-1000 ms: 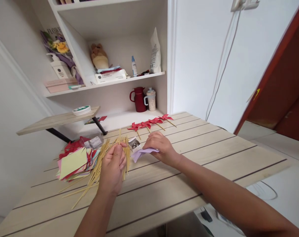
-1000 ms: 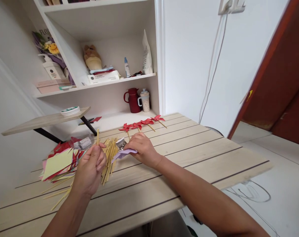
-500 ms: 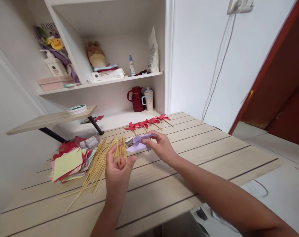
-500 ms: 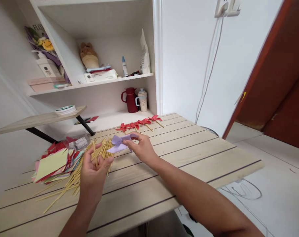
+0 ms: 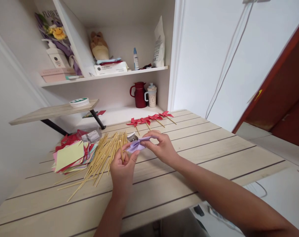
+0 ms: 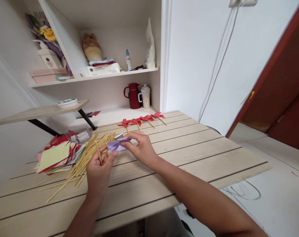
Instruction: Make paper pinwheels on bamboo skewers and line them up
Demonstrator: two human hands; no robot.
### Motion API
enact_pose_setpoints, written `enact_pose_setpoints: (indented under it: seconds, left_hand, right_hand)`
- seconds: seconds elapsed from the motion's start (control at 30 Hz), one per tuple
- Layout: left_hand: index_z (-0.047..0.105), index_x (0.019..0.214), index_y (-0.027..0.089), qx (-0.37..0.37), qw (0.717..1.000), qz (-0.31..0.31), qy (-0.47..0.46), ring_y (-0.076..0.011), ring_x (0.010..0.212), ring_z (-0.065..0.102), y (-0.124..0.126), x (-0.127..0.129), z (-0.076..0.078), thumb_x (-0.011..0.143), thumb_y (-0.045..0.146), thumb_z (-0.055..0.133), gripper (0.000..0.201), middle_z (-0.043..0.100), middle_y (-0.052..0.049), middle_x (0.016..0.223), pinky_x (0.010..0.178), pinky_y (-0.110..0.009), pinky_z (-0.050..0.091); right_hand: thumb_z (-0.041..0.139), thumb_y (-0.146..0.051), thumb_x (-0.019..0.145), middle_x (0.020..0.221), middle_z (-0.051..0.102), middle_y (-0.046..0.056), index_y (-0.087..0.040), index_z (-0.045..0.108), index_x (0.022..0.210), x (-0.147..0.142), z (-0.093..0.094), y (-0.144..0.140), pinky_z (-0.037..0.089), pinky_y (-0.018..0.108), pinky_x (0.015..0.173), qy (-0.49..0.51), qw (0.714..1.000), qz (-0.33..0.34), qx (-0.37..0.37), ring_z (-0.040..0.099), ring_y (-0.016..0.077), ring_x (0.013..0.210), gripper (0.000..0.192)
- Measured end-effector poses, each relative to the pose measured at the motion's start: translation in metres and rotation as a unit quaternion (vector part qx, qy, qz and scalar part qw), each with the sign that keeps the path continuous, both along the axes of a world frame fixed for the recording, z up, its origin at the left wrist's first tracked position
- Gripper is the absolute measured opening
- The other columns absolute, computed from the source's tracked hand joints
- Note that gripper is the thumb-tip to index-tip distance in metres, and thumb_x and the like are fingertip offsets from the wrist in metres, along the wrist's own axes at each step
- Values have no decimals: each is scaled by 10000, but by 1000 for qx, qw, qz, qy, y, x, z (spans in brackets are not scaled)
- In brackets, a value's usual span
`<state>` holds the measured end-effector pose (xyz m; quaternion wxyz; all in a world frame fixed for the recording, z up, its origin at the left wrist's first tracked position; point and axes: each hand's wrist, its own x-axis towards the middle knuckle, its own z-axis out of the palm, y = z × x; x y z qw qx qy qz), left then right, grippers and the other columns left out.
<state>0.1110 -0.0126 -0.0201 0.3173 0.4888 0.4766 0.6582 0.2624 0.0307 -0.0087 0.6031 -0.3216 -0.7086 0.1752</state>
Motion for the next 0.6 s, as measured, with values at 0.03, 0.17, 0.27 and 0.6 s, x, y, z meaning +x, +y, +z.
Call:
enact_pose_setpoints:
  seconds: [0.03, 0.17, 0.27, 0.6]
  left_hand:
    - [704, 1078, 155, 1, 1000, -4, -5, -62, 521, 242, -1, 0, 1, 695, 428, 796, 479, 253, 99, 592, 490, -190, 247]
    - [669, 1158, 179, 4, 1000, -19, -22, -66, 516, 224, -1, -1, 2, 702, 402, 800, 524, 246, 108, 576, 483, -184, 235]
    - [703, 1061, 166, -12, 1000, -13, -20, -66, 517, 218, 2, -3, -1, 662, 398, 820, 476, 243, 106, 569, 476, -187, 221]
    - [759, 907, 217, 30, 994, 55, 84, -80, 516, 297, 0, -6, -15, 747, 396, 754, 240, 292, 82, 550, 523, -203, 300]
  right_hand:
    - [738, -228, 825, 827, 745, 13, -233, 739, 853, 0, 0, 0, 456, 342, 805, -8, 1000, -6, 15, 647, 186, 812, 28]
    - [738, -224, 828, 797, 739, 10, -232, 728, 836, -3, -2, -1, 445, 362, 809, -31, 998, -15, 44, 627, 183, 775, 15]
    - [733, -260, 835, 795, 734, 17, -231, 725, 839, -5, -3, -2, 456, 361, 800, -33, 999, -10, 42, 630, 186, 776, 30]
    - [682, -231, 872, 787, 726, 26, -227, 703, 859, -7, -6, -5, 480, 397, 848, -53, 994, 32, 86, 644, 185, 778, 24]
